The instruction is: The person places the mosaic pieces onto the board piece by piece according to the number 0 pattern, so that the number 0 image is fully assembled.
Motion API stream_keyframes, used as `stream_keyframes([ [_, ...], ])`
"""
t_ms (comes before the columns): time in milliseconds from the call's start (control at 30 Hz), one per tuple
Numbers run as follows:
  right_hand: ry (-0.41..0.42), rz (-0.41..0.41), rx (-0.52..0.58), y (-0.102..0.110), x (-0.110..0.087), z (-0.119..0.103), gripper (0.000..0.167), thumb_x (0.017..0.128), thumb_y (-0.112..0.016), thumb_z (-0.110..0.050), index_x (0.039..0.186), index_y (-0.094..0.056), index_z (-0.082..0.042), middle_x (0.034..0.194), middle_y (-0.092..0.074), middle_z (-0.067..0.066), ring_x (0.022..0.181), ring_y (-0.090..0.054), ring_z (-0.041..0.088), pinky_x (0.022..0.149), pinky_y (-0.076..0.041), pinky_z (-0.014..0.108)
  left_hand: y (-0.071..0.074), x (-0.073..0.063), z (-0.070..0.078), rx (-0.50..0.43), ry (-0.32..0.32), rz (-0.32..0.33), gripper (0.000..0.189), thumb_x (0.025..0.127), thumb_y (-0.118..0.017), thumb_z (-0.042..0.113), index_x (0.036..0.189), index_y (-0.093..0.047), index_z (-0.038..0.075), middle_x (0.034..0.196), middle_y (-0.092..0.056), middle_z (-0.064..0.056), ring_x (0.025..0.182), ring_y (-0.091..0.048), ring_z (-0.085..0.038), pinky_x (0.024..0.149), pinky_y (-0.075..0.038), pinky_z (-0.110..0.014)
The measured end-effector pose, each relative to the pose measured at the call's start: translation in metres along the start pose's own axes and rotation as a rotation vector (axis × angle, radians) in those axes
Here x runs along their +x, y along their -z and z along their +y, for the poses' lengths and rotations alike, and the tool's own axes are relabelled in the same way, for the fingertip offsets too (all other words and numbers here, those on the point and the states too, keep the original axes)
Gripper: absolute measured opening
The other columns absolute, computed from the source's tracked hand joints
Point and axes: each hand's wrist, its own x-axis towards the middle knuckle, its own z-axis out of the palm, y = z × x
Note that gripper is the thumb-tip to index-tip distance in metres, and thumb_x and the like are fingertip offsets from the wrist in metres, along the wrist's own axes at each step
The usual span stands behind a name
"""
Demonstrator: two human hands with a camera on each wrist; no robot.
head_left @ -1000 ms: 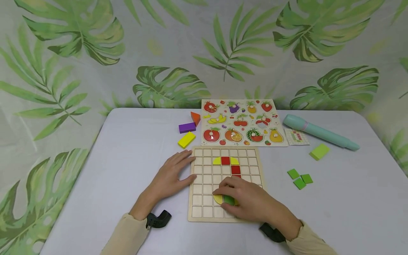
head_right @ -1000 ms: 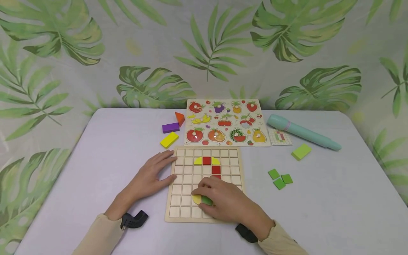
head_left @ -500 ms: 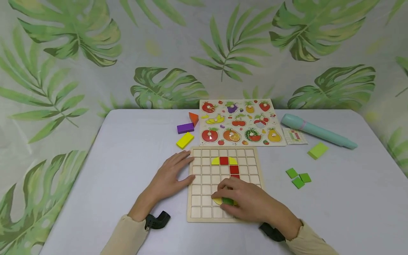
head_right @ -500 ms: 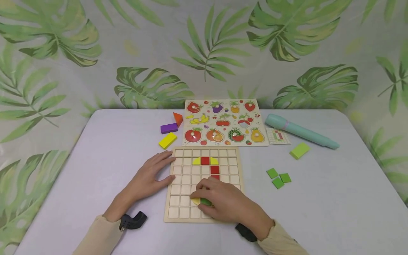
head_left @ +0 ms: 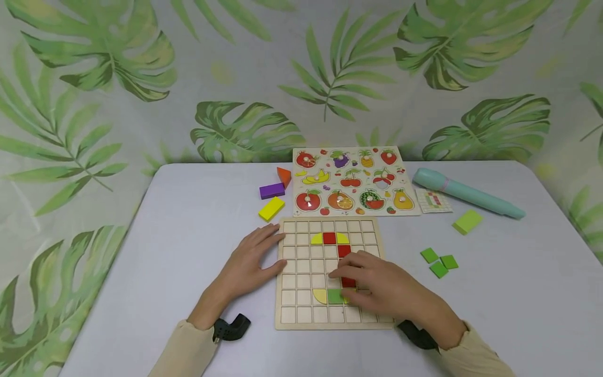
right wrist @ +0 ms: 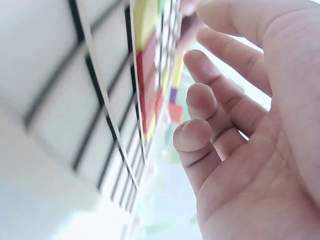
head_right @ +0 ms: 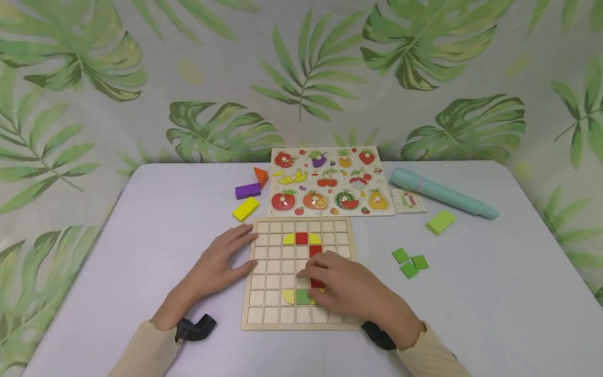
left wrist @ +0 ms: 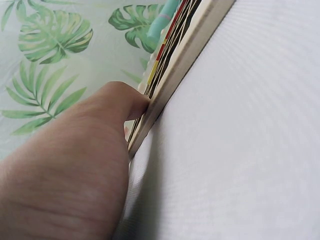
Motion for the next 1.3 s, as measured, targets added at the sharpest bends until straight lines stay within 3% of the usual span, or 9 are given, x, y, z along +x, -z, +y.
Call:
stream_keyframes([
  [133,-0.041,0.035,-0.007,0.011,-0.008,0.011,0.033,0.094,-0.077,-0.03,0.126,-0.072,-0.029,0.126,-0.062,-0.013,0.12,-0.057,0.011,0.096,-0.059,0.038,0.0,-0.001,0.0,-0.002,0.004,0.002,0.061,0.093,-0.074,0.038,0.147,-0.058,0.015,0.161,-0.045,-0.006,0.151,-0.039,-0.03,0.126,-0.029,-0.052],
  [367,-0.067,0.122,0.011,0.029,-0.019,0.036,0.035,0.089,-0.082,-0.024,0.123,-0.074,-0.025,0.121,-0.065,-0.012,0.114,-0.06,0.011,0.092,-0.06,0.039,-0.002,0.0,-0.002,0.004,-0.006,0.007,0.061,0.093,-0.074,0.038,0.147,-0.058,0.015,0.161,-0.045,-0.005,0.151,-0.038,-0.029,0.127,-0.028,-0.05],
  [667,-0.13,0.155,0.097,0.048,-0.037,0.073,0.04,0.089,-0.082,-0.017,0.127,-0.071,-0.02,0.121,-0.068,-0.005,0.089,-0.057,0.013,0.065,-0.051,0.025,0.0,0.0,0.001,-0.005,0.006,-0.004,0.062,0.094,-0.074,0.038,0.148,-0.057,0.015,0.162,-0.044,-0.005,0.151,-0.038,-0.03,0.126,-0.029,-0.052],
  [933,-0.09,0.233,0.124,0.054,-0.055,0.111,0.046,0.082,-0.087,-0.009,0.124,-0.07,-0.014,0.111,-0.071,-0.001,0.079,-0.05,0.007,0.058,-0.044,0.019,0.001,0.001,0.002,-0.012,0.003,-0.007,0.061,0.094,-0.074,0.038,0.148,-0.057,0.015,0.162,-0.044,-0.005,0.151,-0.037,-0.03,0.126,-0.028,-0.052],
  [1067,-0.152,0.215,0.14,0.057,-0.065,0.124,0.045,0.081,-0.088,-0.012,0.122,-0.07,-0.014,0.108,-0.07,0.0,0.078,-0.05,0.008,0.057,-0.043,0.019,0.001,0.0,0.001,-0.015,0.002,-0.005,0.061,0.095,-0.073,0.038,0.148,-0.057,0.014,0.162,-0.044,-0.005,0.152,-0.037,-0.03,0.127,-0.028,-0.051],
  [1300,-0.301,0.094,0.151,0.061,-0.078,0.138,0.047,0.083,-0.088,-0.026,0.123,-0.067,-0.013,0.103,-0.063,-0.002,0.079,-0.051,0.008,0.06,-0.042,0.021,0.001,0.0,0.0,-0.019,0.002,-0.002,0.06,0.095,-0.073,0.037,0.148,-0.057,0.014,0.161,-0.045,-0.006,0.152,-0.037,-0.03,0.127,-0.027,-0.051],
])
